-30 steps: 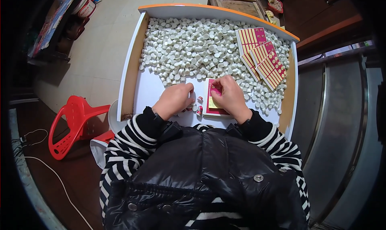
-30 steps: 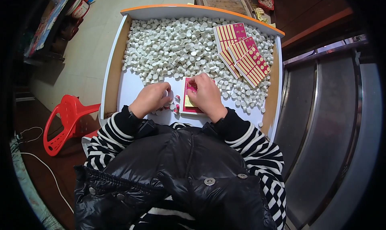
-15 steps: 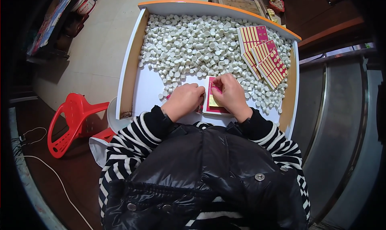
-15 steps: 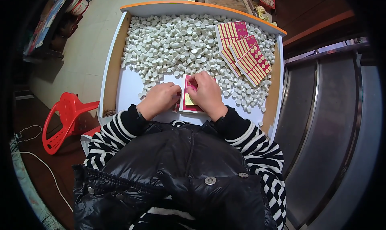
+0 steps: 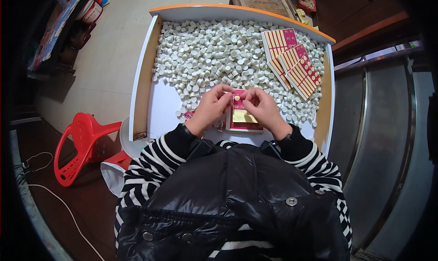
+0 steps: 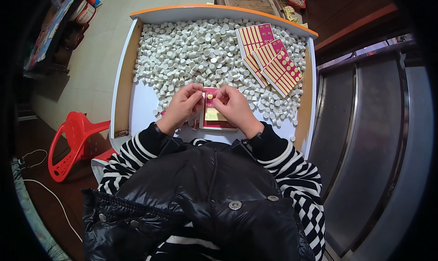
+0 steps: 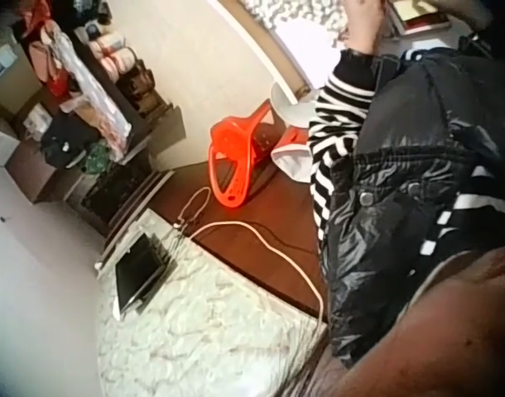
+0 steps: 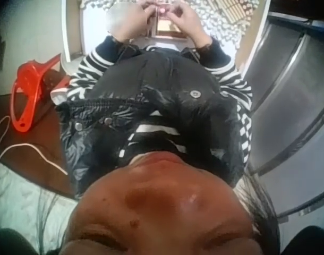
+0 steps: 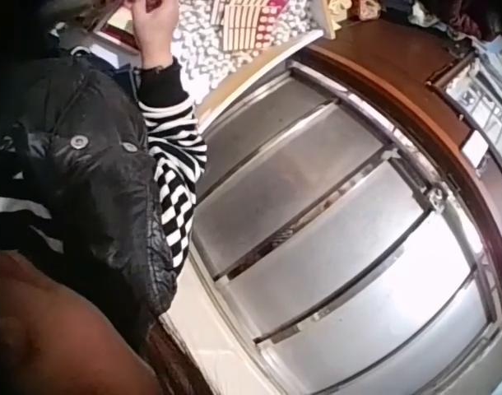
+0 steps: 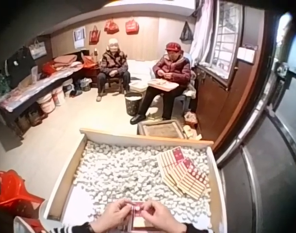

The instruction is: The person picks up small white cylinders and presses them into the circular slots of a pink card by hand. After filling the card, the person sets it aside on a stack of other cards and picks up a new card to repeat the process.

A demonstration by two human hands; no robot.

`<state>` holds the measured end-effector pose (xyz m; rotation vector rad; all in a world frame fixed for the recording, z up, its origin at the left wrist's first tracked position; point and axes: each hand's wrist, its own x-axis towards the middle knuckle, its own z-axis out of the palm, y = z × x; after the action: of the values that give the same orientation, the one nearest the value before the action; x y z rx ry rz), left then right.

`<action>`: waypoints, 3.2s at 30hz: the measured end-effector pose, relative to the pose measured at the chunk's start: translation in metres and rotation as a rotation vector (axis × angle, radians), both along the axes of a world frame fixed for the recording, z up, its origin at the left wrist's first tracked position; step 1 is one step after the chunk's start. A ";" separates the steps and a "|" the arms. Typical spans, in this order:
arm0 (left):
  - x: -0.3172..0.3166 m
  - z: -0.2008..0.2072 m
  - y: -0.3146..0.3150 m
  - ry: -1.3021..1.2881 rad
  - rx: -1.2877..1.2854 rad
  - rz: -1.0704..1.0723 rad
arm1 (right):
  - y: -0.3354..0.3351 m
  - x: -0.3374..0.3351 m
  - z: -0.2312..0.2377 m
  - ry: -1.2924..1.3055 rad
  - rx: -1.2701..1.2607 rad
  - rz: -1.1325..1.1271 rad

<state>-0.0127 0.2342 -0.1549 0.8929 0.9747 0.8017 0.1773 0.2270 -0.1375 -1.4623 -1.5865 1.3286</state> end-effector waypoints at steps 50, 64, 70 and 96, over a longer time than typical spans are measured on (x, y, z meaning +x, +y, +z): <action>-0.052 0.014 -0.023 1.072 0.984 -0.578 | -0.008 -0.006 -0.012 -0.427 0.569 0.113; 0.000 0.012 -0.004 0.170 0.406 0.065 | -0.001 0.005 0.004 -0.219 0.250 0.041; 0.005 0.039 -0.009 0.446 0.493 -0.040 | -0.001 -0.005 0.021 0.365 -0.047 -0.040; 0.010 0.028 -0.005 0.084 0.277 0.051 | 0.001 0.005 0.047 0.798 -0.521 0.008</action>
<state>-0.0027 0.2292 -0.1273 1.1513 0.9768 0.9643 0.1827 0.2276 -0.0906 -0.9554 -0.7563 2.0848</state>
